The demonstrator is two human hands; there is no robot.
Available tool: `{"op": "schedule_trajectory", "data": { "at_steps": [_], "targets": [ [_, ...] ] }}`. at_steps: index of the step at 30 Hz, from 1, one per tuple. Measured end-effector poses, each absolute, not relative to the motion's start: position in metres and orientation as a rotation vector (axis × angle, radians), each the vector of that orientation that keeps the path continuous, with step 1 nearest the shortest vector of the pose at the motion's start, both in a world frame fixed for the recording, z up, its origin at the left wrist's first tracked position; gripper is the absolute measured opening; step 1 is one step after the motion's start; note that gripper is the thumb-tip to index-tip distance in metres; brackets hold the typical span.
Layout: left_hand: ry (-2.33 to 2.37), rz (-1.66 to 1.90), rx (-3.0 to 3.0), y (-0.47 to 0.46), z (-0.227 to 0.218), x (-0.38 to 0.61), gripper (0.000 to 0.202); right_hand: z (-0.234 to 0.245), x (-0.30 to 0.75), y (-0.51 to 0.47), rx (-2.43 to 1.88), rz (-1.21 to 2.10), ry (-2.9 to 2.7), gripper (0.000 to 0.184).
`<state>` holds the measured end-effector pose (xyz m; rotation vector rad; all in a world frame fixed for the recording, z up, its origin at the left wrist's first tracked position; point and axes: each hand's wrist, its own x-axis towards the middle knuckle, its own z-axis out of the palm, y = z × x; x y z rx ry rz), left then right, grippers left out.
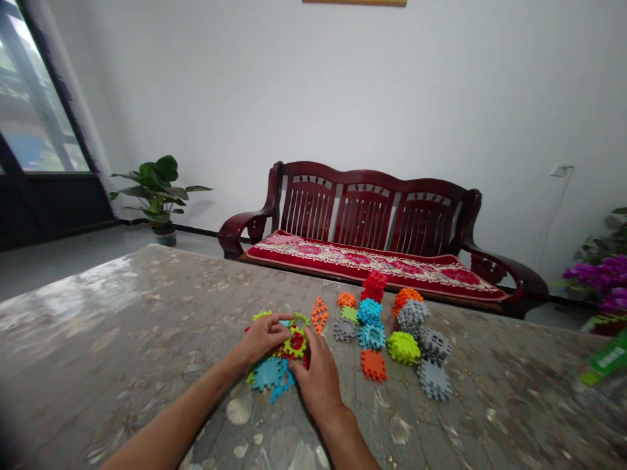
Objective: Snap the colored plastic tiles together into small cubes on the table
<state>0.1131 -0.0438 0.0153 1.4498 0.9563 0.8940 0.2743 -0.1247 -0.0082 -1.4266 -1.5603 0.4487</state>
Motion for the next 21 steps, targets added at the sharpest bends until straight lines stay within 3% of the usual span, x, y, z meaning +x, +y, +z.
{"op": "schedule_trajectory", "data": {
  "at_steps": [15,21],
  "targets": [
    [0.892,0.802,1.384,-0.046,0.020,0.114,0.057,-0.002,0.285,-0.127,-1.448,0.160,-1.657,0.050],
    [1.060,1.174,1.392,-0.028,0.017,0.091,0.055,-0.004,0.309,-0.130,-1.581,0.010,-1.601,0.048]
  ]
}}
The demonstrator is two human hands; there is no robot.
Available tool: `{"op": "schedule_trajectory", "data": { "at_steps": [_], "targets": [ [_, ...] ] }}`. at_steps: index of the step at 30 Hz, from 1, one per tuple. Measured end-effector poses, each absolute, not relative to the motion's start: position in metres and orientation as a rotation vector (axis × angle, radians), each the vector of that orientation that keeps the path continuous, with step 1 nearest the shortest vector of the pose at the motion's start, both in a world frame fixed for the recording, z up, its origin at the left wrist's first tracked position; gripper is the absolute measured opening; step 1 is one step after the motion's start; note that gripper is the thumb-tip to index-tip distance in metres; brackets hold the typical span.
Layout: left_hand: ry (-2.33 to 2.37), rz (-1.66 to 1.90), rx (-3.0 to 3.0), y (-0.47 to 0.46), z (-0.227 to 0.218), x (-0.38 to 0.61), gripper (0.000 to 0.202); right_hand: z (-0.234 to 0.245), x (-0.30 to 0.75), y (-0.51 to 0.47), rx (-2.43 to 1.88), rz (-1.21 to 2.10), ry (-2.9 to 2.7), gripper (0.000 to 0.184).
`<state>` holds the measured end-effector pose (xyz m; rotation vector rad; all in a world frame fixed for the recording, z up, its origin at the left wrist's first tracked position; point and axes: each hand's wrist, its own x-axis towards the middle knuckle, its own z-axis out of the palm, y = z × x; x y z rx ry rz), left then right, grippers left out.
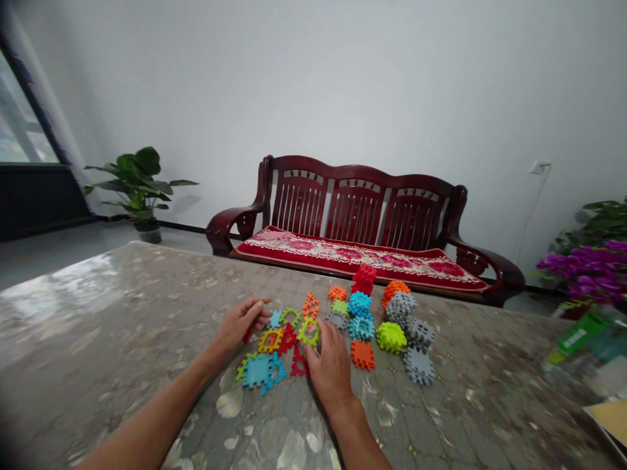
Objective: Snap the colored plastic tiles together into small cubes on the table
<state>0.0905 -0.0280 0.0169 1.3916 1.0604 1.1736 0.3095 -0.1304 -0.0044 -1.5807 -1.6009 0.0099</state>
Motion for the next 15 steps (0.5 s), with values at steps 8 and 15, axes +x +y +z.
{"op": "schedule_trajectory", "data": {
  "at_steps": [8,15],
  "targets": [
    [1.622,1.347,1.552,-0.007,0.011,0.038,0.046,0.025,0.365,-0.138,-1.842,-0.288,-1.528,0.049],
    [1.855,1.026,1.763,-0.004,0.011,0.033,0.037,0.055,0.424,-0.152,-2.238,-0.456,-1.395,0.051]
  ]
}}
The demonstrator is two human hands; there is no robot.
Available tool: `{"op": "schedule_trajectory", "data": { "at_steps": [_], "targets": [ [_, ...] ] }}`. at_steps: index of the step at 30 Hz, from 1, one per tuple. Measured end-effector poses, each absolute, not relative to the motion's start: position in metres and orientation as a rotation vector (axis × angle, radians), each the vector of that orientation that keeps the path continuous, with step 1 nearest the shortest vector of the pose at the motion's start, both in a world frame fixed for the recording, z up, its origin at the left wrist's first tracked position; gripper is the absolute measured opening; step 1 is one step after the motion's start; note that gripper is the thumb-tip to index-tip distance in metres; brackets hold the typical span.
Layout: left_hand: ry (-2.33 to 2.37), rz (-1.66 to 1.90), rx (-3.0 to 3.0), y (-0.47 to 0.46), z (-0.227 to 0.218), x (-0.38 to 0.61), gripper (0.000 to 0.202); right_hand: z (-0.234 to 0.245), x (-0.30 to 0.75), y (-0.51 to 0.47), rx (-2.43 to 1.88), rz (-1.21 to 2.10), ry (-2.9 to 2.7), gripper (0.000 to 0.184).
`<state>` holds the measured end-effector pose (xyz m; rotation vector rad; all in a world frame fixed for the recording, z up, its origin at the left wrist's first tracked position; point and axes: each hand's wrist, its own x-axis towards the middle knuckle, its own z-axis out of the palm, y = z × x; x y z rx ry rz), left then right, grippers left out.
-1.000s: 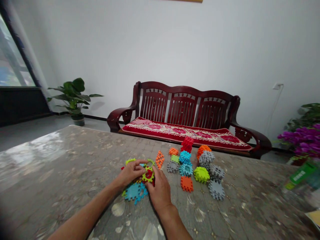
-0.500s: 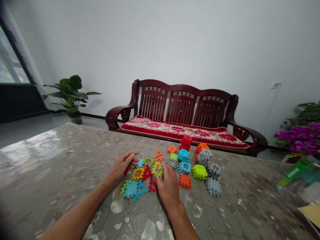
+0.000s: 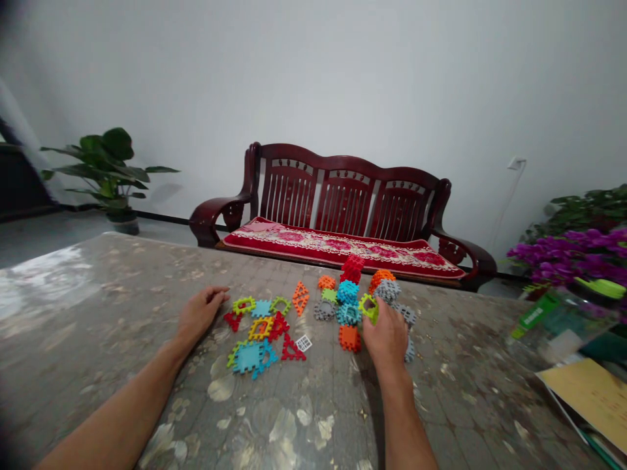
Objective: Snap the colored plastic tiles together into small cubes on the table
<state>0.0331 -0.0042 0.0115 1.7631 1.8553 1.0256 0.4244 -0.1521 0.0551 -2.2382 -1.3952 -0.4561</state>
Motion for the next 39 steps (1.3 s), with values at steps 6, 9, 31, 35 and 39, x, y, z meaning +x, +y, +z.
{"op": "schedule_trajectory", "data": {
  "at_steps": [6,9,31,35,39],
  "targets": [
    [1.857,0.946,1.842,-0.002,0.008,0.033,0.035,0.064,0.440,-0.161,-2.431,-0.517,-1.364,0.048],
    [1.867,0.951,1.846,-0.001,0.007,0.032,0.034,0.062,0.441,-0.161,-2.446,-0.501,-1.380,0.047],
    [1.901,0.878,1.830,-0.008,0.015,0.040,0.031,0.041,0.329,-0.140,-1.652,0.003,-1.759,0.032],
    [1.898,0.889,1.818,-0.009,0.016,0.041,0.030,0.031,0.274,-0.150,-1.440,0.216,-1.975,0.032],
    [1.901,0.899,1.815,-0.008,0.014,0.042,0.029,0.029,0.249,-0.157,-1.339,0.247,-2.135,0.048]
  ]
}}
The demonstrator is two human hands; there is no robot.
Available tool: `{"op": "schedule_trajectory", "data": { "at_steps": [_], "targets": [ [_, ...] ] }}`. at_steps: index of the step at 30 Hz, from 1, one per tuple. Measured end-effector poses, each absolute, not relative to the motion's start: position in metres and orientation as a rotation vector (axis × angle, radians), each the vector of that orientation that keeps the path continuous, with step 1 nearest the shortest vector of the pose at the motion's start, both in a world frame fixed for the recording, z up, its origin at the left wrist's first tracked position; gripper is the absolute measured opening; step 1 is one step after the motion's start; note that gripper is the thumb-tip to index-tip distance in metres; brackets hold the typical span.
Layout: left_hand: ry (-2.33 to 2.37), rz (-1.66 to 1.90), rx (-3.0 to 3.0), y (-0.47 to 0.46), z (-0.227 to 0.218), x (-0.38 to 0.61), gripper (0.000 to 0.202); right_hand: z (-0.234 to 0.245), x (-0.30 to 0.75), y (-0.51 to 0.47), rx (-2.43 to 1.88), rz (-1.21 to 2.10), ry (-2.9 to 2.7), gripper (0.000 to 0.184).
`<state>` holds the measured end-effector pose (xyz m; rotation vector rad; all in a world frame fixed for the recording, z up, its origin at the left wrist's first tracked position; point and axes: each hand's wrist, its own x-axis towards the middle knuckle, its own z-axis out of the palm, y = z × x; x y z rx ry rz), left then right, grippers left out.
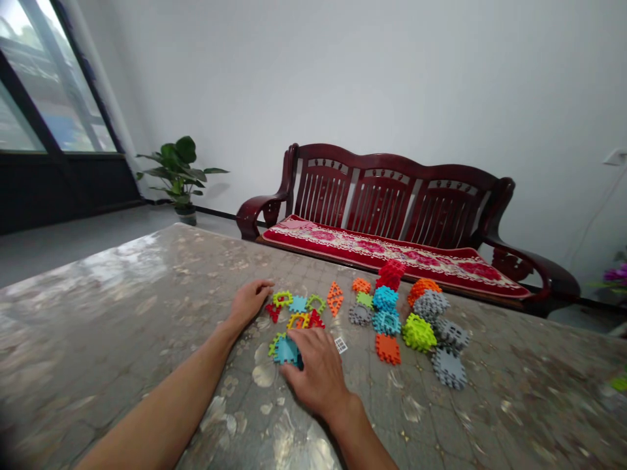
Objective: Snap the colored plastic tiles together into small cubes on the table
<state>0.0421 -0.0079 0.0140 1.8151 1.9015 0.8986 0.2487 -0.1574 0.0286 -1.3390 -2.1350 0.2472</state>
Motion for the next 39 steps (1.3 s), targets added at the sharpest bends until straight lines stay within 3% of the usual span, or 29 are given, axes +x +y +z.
{"op": "schedule_trajectory", "data": {
  "at_steps": [7,12,19,31,36,39],
  "targets": [
    [1.872,0.918,1.808,-0.007,0.012,0.042,0.029,0.021,0.244,-0.157,-1.335,0.153,-2.179,0.051],
    [1.883,0.899,1.815,-0.007,0.012,0.042,0.030,0.014,0.251,-0.154,-1.332,0.162,-2.068,0.021],
    [1.901,0.872,1.829,-0.008,0.015,0.043,0.030,0.001,0.271,-0.137,-1.493,0.312,-1.642,0.033],
    [1.899,0.888,1.817,-0.007,0.012,0.042,0.029,0.014,0.267,-0.147,-1.408,-0.287,-1.870,0.042],
    [1.803,0.887,1.877,-0.005,0.009,0.043,0.029,0.018,0.258,-0.156,-1.349,-0.169,-1.953,0.026],
    [1.725,0.878,1.927,-0.007,0.010,0.044,0.028,0.020,0.247,-0.164,-1.360,-0.052,-2.036,0.031]
  ]
}}
